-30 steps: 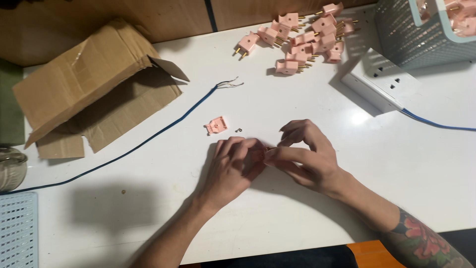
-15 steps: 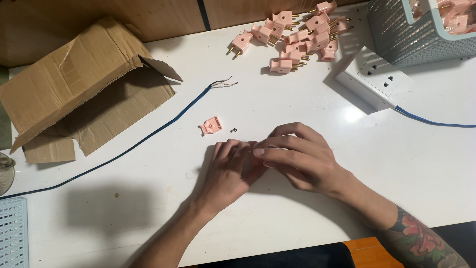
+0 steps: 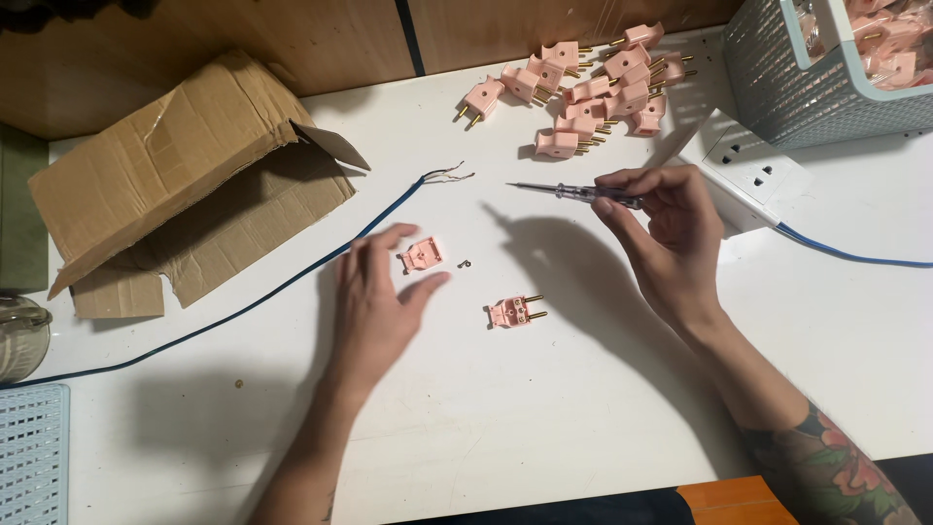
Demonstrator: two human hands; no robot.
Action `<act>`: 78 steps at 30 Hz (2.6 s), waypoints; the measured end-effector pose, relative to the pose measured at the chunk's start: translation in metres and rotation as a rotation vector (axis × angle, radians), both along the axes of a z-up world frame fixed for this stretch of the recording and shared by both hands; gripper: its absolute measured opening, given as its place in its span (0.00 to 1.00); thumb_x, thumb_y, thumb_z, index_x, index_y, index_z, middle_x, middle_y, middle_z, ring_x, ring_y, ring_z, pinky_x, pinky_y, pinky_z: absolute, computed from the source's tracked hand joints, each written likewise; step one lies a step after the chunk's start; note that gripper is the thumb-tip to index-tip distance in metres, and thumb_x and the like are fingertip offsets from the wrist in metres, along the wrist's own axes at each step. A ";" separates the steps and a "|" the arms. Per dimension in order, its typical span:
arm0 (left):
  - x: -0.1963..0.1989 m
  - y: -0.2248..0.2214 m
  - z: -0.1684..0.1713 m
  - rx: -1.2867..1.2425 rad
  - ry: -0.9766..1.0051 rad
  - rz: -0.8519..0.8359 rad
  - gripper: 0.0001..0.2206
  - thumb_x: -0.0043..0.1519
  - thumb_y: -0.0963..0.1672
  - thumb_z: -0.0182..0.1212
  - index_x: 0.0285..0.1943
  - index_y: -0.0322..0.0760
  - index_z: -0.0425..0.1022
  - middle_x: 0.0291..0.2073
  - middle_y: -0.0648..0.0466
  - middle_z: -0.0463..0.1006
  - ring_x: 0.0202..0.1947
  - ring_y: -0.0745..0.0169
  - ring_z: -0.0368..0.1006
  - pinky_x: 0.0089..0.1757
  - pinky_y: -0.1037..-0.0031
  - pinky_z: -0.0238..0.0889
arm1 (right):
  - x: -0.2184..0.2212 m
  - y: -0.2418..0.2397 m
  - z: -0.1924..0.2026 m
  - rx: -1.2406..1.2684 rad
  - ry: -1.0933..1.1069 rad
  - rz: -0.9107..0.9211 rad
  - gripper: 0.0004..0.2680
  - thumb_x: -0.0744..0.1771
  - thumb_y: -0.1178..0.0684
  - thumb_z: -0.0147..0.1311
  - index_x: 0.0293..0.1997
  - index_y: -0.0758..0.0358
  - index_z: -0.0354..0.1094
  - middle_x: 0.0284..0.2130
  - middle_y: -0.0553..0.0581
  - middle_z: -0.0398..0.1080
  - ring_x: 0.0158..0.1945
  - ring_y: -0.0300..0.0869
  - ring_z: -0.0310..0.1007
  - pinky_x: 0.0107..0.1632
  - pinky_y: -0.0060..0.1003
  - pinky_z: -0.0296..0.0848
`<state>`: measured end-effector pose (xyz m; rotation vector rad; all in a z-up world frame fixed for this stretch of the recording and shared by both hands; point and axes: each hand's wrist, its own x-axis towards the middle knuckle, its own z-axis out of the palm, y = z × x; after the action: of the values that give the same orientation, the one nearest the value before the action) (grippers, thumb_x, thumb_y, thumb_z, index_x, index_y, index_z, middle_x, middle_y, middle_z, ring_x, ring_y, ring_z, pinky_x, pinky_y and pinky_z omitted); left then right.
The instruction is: The person disassembles a pink electrical plug using a screwdriver, handles the internal metal components and wires, and then begins to reassemble the plug casing around the wire.
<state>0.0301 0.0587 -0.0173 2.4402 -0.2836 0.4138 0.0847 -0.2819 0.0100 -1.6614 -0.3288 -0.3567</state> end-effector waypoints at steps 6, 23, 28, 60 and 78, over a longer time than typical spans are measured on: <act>0.001 0.009 0.022 0.019 0.222 -0.030 0.20 0.72 0.45 0.71 0.71 0.41 0.71 0.54 0.49 0.86 0.55 0.49 0.85 0.60 0.57 0.66 | 0.003 -0.002 -0.004 -0.372 0.009 0.009 0.10 0.71 0.66 0.70 0.55 0.67 0.74 0.47 0.61 0.84 0.50 0.49 0.86 0.56 0.43 0.79; -0.017 -0.030 0.023 -0.972 0.693 -0.264 0.21 0.74 0.41 0.66 0.72 0.37 0.60 0.45 0.42 0.90 0.45 0.57 0.89 0.57 0.61 0.81 | -0.034 0.042 0.019 -0.738 -0.553 0.289 0.08 0.73 0.53 0.64 0.61 0.53 0.81 0.59 0.63 0.79 0.55 0.58 0.82 0.54 0.47 0.78; -0.021 -0.036 0.038 -0.617 0.598 -0.283 0.15 0.77 0.43 0.58 0.70 0.39 0.63 0.42 0.48 0.92 0.41 0.60 0.88 0.52 0.63 0.83 | -0.032 0.040 0.028 -0.769 -0.573 0.335 0.05 0.73 0.54 0.65 0.54 0.57 0.82 0.52 0.61 0.80 0.51 0.54 0.82 0.53 0.45 0.79; -0.018 -0.031 0.038 0.078 0.050 -0.462 0.33 0.65 0.46 0.80 0.77 0.42 0.68 0.49 0.58 0.85 0.51 0.61 0.78 0.56 0.63 0.66 | -0.026 0.023 0.025 -0.898 -0.179 0.575 0.11 0.70 0.47 0.69 0.57 0.54 0.81 0.49 0.53 0.79 0.55 0.49 0.79 0.57 0.47 0.74; -0.016 -0.034 0.046 0.037 0.014 -0.459 0.26 0.67 0.43 0.77 0.73 0.41 0.71 0.53 0.58 0.88 0.51 0.61 0.79 0.55 0.64 0.67 | -0.025 0.017 0.023 -0.947 -0.158 0.558 0.12 0.70 0.45 0.68 0.58 0.53 0.81 0.47 0.54 0.78 0.55 0.50 0.79 0.58 0.48 0.75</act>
<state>0.0141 0.0243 0.0284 2.3169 -0.8281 0.1884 0.0601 -0.2647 0.0333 -2.3447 -1.1835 0.1320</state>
